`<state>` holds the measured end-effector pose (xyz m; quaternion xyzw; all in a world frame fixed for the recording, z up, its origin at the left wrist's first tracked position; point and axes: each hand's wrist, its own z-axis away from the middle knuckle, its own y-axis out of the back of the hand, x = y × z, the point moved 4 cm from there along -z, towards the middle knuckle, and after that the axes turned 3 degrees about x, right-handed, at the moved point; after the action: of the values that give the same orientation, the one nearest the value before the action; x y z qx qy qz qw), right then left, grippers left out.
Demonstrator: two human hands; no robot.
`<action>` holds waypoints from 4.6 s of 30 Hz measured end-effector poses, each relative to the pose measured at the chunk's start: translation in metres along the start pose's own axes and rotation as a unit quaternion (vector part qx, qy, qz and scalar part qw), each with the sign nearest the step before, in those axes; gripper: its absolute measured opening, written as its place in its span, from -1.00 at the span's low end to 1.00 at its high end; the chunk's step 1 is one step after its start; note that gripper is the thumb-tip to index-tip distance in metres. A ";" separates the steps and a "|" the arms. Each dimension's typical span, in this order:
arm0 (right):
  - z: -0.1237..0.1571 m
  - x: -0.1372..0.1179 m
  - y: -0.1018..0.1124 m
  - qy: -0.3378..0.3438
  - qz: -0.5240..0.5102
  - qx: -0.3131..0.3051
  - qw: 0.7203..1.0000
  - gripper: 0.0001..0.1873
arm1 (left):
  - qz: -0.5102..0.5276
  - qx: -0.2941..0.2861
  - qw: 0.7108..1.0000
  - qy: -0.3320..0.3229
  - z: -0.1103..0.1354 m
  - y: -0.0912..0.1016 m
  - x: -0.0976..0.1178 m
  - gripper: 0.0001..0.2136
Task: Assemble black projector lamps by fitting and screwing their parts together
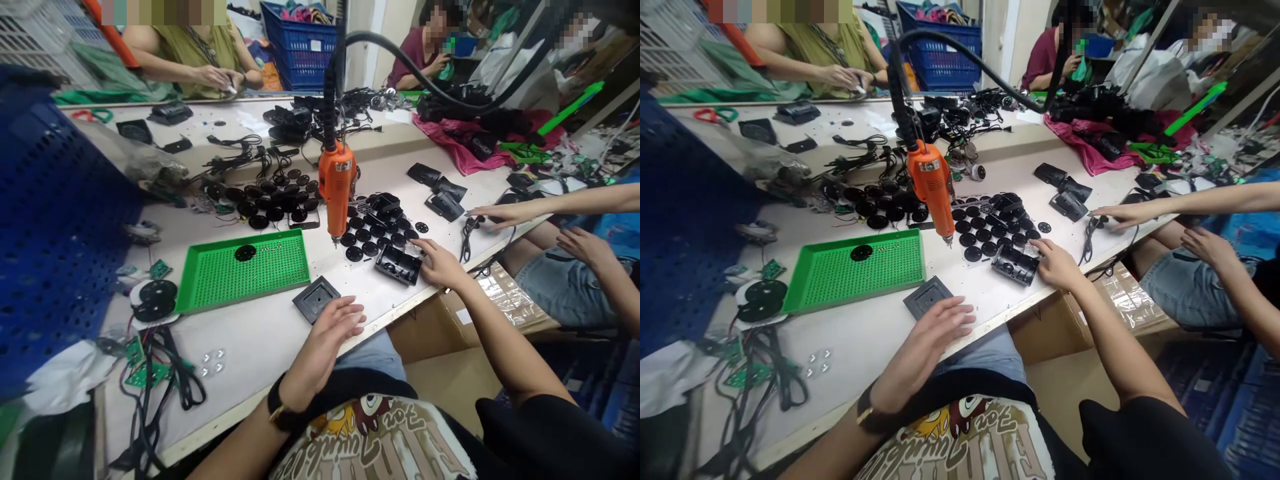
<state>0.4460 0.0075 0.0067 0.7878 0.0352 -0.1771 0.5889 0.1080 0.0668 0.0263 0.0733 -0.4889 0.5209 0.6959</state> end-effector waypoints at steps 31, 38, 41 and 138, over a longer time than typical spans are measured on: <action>0.004 -0.131 -0.067 -0.086 -0.372 -0.057 0.922 -0.66 | -0.029 0.253 0.955 -0.155 0.050 0.093 -0.019 -0.47; 0.008 -0.167 -0.048 0.085 -0.370 0.089 0.921 -0.79 | -0.339 0.330 0.848 -0.239 0.057 0.142 -0.004 -0.43; -0.003 -0.183 -0.054 0.197 -0.371 0.094 0.903 -0.75 | -0.468 0.389 0.724 -0.325 0.071 0.129 0.021 -0.38; -0.033 -0.307 -0.060 -0.107 -0.514 -0.210 0.825 -0.68 | -0.567 0.225 0.621 -0.492 0.062 0.087 0.078 -0.62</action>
<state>0.1510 0.1038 0.0578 0.4886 0.4082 -0.5259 0.5640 -0.0003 0.1180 0.0817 0.7357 -0.4873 0.0027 0.4704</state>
